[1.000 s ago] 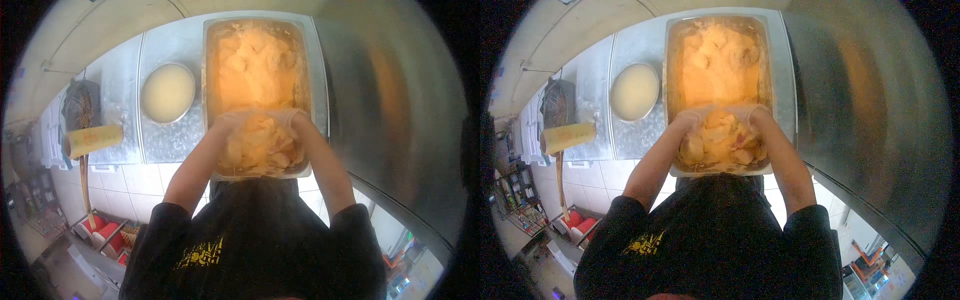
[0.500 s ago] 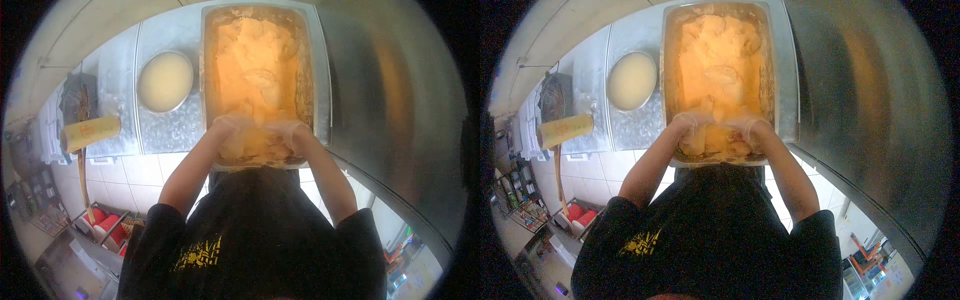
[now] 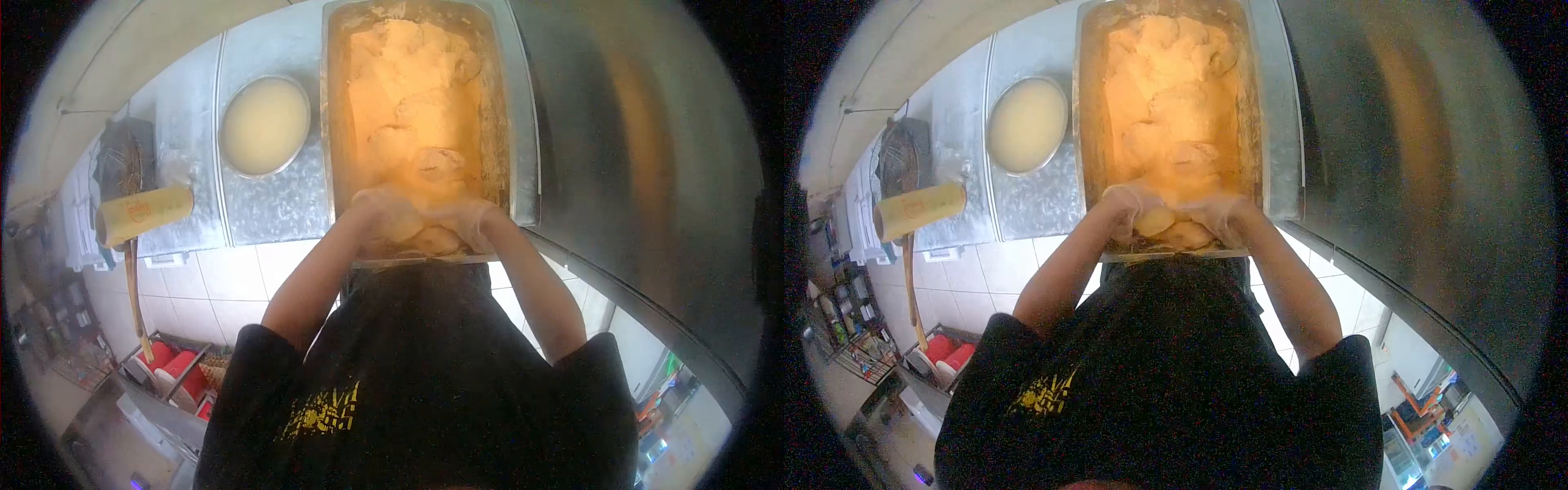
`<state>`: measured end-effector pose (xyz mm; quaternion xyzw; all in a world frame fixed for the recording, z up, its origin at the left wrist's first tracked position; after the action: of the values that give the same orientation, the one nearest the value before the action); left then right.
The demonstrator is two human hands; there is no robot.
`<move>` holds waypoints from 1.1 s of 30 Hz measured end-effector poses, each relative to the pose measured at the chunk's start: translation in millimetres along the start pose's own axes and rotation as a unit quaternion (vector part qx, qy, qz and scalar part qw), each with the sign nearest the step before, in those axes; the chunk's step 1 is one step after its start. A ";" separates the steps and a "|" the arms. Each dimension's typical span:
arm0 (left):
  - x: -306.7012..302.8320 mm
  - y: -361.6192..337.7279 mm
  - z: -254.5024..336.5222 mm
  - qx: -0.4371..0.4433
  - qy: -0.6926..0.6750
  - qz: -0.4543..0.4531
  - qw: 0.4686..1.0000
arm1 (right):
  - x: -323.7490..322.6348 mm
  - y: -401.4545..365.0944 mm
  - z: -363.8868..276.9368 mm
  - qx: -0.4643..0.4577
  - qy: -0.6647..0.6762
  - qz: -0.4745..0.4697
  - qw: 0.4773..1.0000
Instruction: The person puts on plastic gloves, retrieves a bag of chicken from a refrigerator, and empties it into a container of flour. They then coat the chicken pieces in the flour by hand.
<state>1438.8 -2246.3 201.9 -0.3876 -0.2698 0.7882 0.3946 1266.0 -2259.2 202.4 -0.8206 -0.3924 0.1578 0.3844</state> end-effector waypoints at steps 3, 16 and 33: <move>-8.3 15.7 -2.2 0.125 0.108 0.006 0.986 | -8.7 24.3 12.6 0.025 -0.144 0.012 0.989; -63.2 -37.8 -1.8 0.056 -0.378 0.434 0.816 | -69.7 -10.3 -77.9 -0.073 -0.294 0.307 0.902; -94.7 -88.7 67.2 0.158 -0.406 0.206 0.876 | -35.5 -61.0 -56.1 -0.199 0.268 0.100 0.937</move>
<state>1456.8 -2284.8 341.7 -0.0126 -0.1919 0.9720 0.1353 1242.8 -2290.6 283.6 -0.9271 -0.2144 -0.1114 0.2866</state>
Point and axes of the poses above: each hand's wrist, its own y-axis towards the middle knuckle, its own x-axis out of the palm, z = x × y, the point moved 5 cm from there along y, towards the middle knuckle, and after that the axes turned 8 degrees about -y, right-handed, at the moved point
